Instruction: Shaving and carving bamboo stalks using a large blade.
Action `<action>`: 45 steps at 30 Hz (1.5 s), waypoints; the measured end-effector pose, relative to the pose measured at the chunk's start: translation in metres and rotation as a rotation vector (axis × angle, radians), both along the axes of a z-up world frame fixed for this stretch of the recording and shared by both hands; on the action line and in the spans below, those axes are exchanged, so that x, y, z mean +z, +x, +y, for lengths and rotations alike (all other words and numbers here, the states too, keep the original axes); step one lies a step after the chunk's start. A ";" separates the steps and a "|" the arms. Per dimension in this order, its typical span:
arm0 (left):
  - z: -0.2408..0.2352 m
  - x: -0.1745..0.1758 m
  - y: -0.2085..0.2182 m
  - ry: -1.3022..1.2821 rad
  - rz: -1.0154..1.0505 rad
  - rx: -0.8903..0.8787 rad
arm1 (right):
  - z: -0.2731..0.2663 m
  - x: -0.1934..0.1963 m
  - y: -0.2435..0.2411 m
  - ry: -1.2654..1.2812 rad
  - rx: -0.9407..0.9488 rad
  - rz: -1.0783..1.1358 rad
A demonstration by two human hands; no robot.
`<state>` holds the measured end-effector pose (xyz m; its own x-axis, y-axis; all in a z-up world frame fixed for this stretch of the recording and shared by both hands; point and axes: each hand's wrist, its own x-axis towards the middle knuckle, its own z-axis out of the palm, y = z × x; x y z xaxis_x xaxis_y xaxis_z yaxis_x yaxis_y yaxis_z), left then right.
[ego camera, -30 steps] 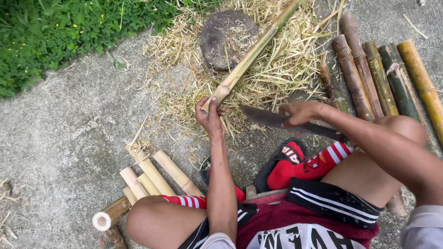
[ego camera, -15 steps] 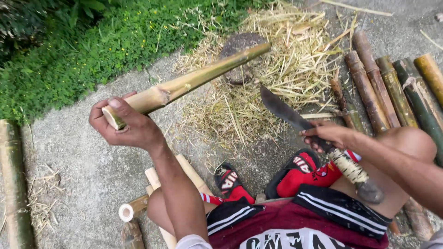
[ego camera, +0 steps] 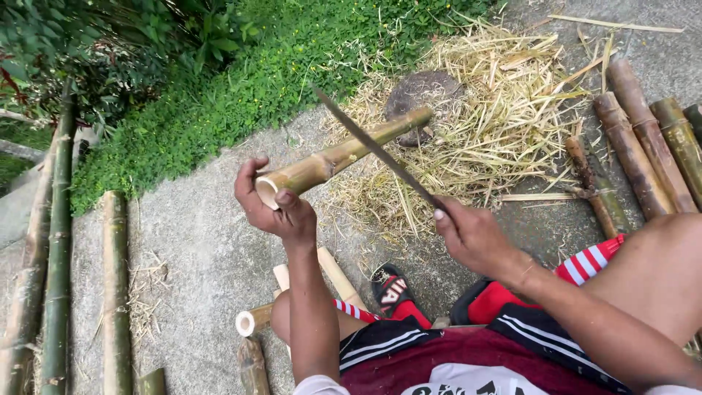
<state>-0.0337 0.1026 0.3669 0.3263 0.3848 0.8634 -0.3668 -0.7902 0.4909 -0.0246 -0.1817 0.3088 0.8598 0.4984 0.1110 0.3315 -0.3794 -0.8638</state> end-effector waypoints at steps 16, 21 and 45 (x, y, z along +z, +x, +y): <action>-0.032 -0.045 -0.039 0.113 -0.060 0.118 | 0.056 -0.017 -0.020 -0.040 0.031 -0.621; -0.031 -0.042 -0.042 0.101 -0.096 0.147 | 0.058 -0.005 -0.024 -0.065 0.037 -0.472; -0.008 -0.060 -0.027 0.065 0.061 0.226 | 0.092 -0.061 0.017 -0.222 -0.056 -0.273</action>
<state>-0.0605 0.0945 0.3071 0.2910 0.3983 0.8698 -0.1486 -0.8794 0.4524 -0.0074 -0.0893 0.2474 0.8400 0.4892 0.2348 0.5123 -0.5722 -0.6405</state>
